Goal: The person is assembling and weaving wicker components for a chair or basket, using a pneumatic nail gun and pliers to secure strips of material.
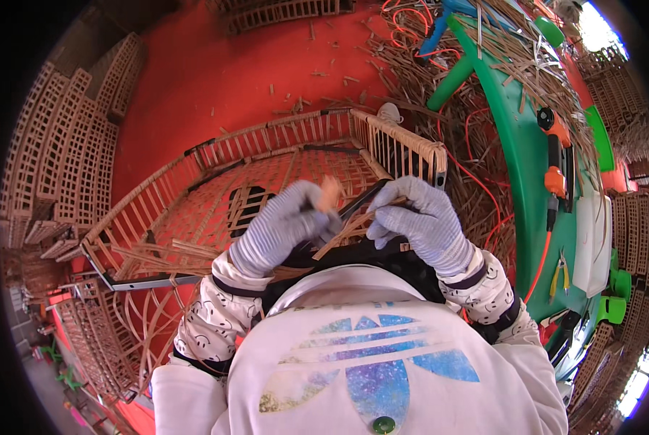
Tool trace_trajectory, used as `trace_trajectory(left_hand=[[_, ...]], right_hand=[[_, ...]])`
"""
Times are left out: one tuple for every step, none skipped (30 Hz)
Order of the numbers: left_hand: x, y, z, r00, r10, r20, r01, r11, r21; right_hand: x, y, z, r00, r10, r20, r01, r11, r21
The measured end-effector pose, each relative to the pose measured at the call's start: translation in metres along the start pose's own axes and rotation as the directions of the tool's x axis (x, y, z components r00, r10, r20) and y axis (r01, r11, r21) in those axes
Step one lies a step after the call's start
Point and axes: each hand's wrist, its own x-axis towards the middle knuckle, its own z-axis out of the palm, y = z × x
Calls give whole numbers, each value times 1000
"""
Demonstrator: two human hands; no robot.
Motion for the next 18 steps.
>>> trace_trajectory(left_hand=[[1, 2, -6, 999, -14, -44, 12, 998, -59], [3, 5, -13, 996, -31, -88, 21, 993, -118], [6, 8, -17, 998, -21, -60, 9, 981, -193], [7, 14, -14, 998, -24, -58, 12, 980, -197], [4, 25, -6, 994, -104, -42, 102, 994, -49], [4, 29, 1, 982, -185, -36, 188, 977, 102], [5, 24, 7, 999, -26, 39, 18, 982, 190], [3, 26, 13, 994, -23, 103, 5, 985, 173], [3, 27, 16, 992, -62, 109, 31, 963, 267], [5, 28, 18, 988, -104, 118, 55, 932, 357], [6, 30, 20, 986, -111, 124, 60, 933, 356], [7, 32, 22, 990, -88, 110, 38, 916, 398], [12, 32, 23, 993, -66, 102, 15, 898, 439], [11, 31, 19, 993, -71, 94, 22, 898, 439], [11, 28, 12, 988, -101, 118, 23, 845, 534], [10, 21, 3, 980, -137, 142, 19, 783, 621], [13, 11, -3, 971, -124, 202, -36, 765, 643], [14, 2, -6, 970, -133, 206, -29, 769, 638]], right_hand=[[-1, 2, 0, 999, -26, -44, 27, 999, 21], [-3, 4, 0, 995, -53, -88, 57, 998, 41], [-5, 3, 1, 992, -82, -91, 86, 996, 37], [-5, 6, -1, 993, -78, -93, 81, 996, 35], [-6, 9, -3, 971, -231, -58, 228, 972, -58], [-6, 12, -7, 927, -375, -9, 370, 918, -145], [-6, 14, -11, 903, -428, 39, 429, 890, -152], [-6, 15, -11, 904, -425, 37, 426, 892, -150], [-5, 17, -10, 875, -483, 39, 482, 858, -179], [-6, 18, -11, 842, -538, 38, 533, 819, -212], [-5, 17, -14, 830, -550, 90, 548, 777, -311], [-7, 14, -15, 834, -546, 80, 541, 781, -313], [-11, 7, -17, 824, -566, 26, 511, 722, -466], [-12, -1, -16, 807, -591, -6, 471, 649, -598], [-20, -12, -18, 816, -568, -112, 383, 674, -632], [-23, -15, -30, 792, -575, -204, 349, 701, -623], [-25, -20, -43, 723, -637, -268, 354, 674, -649], [-27, -18, -64, 642, -703, -307, 342, 620, -706]])
